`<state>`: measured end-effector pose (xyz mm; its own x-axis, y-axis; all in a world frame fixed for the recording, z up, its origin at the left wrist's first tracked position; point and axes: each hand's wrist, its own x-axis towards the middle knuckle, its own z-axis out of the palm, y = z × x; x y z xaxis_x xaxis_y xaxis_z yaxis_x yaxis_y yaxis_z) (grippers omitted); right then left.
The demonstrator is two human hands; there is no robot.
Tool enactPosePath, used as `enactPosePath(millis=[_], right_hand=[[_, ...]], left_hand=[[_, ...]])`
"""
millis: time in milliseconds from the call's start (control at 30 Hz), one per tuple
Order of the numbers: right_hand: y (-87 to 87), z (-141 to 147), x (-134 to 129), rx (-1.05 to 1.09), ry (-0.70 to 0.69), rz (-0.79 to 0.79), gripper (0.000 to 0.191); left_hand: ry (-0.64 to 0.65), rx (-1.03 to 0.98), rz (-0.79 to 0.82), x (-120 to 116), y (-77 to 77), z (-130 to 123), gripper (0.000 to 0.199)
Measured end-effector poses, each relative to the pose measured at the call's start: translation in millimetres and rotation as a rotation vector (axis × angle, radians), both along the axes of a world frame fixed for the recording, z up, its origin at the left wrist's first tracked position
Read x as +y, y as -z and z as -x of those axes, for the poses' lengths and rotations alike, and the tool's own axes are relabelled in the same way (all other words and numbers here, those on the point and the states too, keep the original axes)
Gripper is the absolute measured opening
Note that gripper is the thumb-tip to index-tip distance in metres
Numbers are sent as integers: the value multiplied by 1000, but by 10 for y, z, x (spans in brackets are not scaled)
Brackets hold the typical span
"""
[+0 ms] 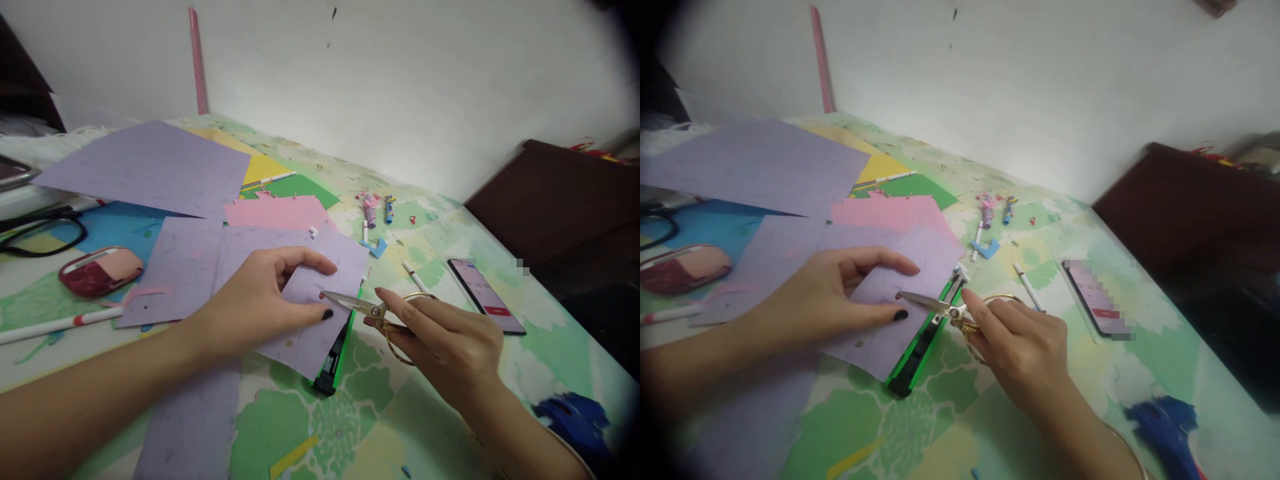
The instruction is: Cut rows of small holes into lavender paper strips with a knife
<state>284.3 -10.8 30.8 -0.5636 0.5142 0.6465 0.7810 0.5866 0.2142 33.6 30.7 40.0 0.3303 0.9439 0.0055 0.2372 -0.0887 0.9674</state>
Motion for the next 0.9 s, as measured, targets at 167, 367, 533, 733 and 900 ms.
enactPosePath(millis=[167,367,533,733,900], right_hand=[[31,23,45,134,69,13,20],[7,60,-9,189,25,144,22],[4,82,-18,106,31,79,18],[-6,69,-24,39,36,19,17],[4,49,-13,24,29,9,20]], left_hand=[[-2,-25,40,6,-20,0,42],[20,-66,26,5,-10,0,40],[6,-37,-49,-8,-23,-3,38],[20,-53,-39,-6,-6,11,36],[15,-35,-34,-8,14,13,35]])
